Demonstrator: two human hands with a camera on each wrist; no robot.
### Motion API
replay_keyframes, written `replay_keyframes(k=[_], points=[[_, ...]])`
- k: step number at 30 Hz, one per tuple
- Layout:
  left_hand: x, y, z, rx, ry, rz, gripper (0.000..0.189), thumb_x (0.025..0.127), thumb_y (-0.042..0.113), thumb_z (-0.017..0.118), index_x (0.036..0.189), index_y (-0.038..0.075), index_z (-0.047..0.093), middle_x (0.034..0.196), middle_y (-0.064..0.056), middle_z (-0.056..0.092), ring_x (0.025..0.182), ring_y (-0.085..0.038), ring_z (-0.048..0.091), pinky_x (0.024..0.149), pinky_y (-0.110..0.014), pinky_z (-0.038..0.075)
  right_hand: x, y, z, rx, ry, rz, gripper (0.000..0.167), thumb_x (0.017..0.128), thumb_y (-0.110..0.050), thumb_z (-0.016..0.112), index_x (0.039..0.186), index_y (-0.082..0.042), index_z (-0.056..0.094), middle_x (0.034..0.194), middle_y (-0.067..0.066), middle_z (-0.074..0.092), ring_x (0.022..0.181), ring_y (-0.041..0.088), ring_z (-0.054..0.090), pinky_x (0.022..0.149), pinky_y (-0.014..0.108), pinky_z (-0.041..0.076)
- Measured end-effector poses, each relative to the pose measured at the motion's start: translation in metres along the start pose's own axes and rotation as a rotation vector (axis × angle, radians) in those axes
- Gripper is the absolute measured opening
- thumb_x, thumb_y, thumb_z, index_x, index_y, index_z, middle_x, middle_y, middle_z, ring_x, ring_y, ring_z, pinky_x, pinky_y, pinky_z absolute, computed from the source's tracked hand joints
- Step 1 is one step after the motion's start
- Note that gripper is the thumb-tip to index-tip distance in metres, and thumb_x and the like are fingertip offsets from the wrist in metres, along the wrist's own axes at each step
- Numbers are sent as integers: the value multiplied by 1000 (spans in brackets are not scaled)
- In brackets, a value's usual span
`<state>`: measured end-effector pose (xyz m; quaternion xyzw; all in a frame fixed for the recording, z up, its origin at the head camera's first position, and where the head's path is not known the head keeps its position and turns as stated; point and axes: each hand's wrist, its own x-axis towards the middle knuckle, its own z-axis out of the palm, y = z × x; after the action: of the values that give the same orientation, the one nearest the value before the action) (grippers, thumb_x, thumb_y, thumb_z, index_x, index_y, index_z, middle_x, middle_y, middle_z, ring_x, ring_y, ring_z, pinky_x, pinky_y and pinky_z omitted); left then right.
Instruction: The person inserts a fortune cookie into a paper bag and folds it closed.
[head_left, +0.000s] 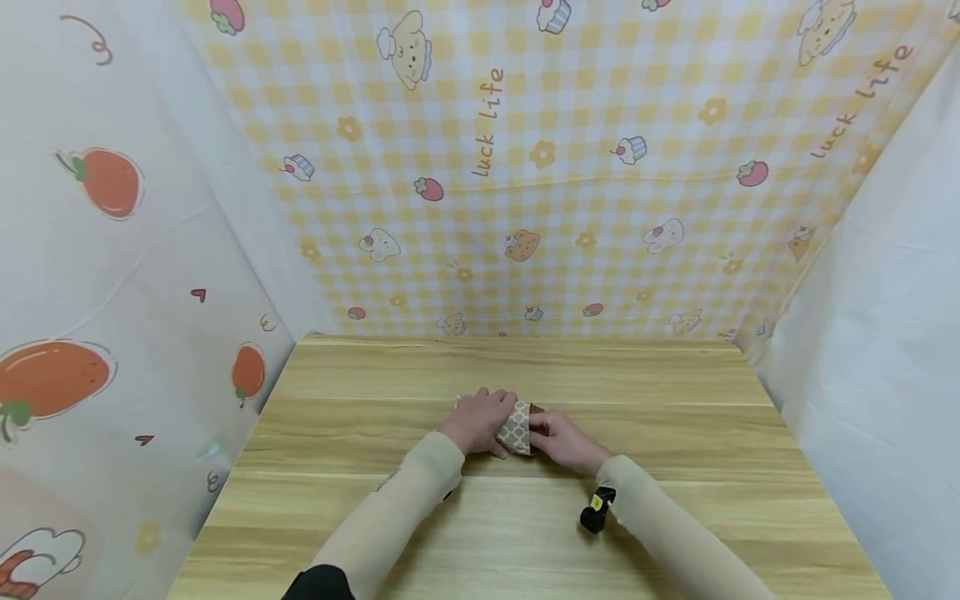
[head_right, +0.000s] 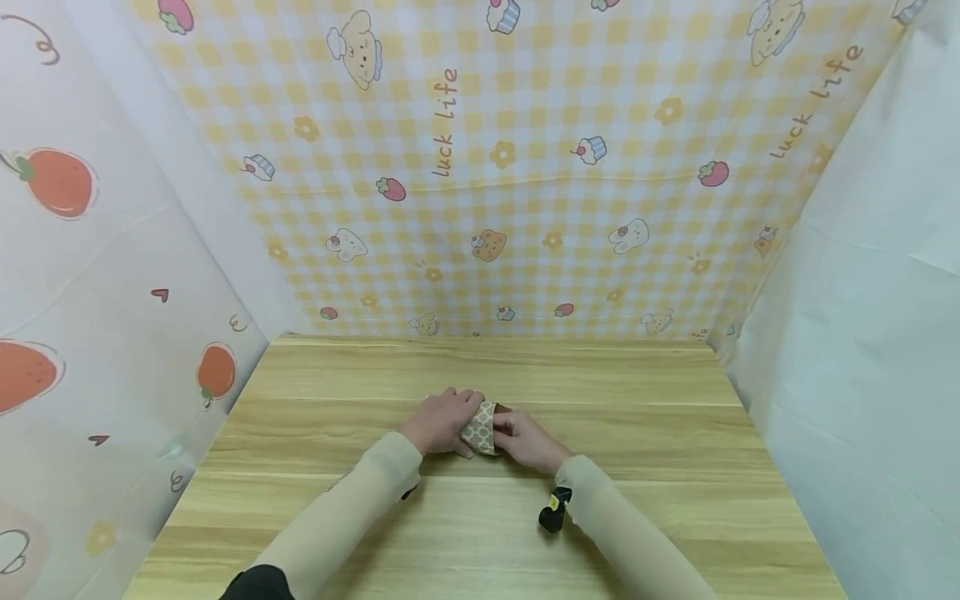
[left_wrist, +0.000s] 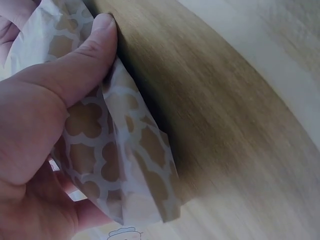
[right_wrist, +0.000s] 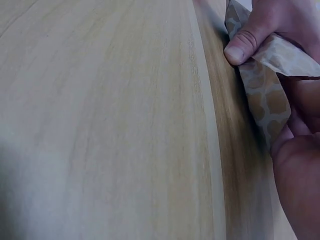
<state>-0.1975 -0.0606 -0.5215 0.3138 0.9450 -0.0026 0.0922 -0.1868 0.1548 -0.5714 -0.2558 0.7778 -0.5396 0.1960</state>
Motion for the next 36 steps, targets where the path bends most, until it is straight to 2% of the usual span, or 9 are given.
replay_keyframes(k=[7,16,24,30,36], points=[[0,2,0,15,7,-1,89,73,54,91,140,14,47,135,-2,62,104,-24,60,77,-38,56,1,0,-1,-16,-17,-2,27,107,-5,57,129,-3,71,128,12,72,114,14,66,96,24,52],[-1,3,0,15,9,7,83,75,54,90,134,14,48,129,-1,62,97,-23,57,70,-34,53,4,-4,-3,-30,-39,4,24,107,-3,55,123,-1,73,118,11,74,103,11,65,90,26,54],[-2,3,-2,-3,14,13,81,74,51,91,131,14,48,126,0,62,94,-22,56,71,-34,52,6,-4,-1,-23,-65,28,24,109,-5,53,122,-3,73,117,9,74,100,13,65,88,27,54],[-3,2,-4,-15,5,6,83,74,52,92,134,14,49,129,0,63,96,-22,58,76,-37,54,7,-6,-1,-18,-52,22,25,109,-4,52,123,-2,72,118,10,72,103,14,63,89,27,52],[-3,0,-4,-35,-11,1,86,75,52,92,138,14,48,132,-2,61,102,-24,59,83,-41,56,5,-11,0,-32,-32,53,26,109,-5,51,125,-3,71,120,10,71,105,16,62,90,27,52]])
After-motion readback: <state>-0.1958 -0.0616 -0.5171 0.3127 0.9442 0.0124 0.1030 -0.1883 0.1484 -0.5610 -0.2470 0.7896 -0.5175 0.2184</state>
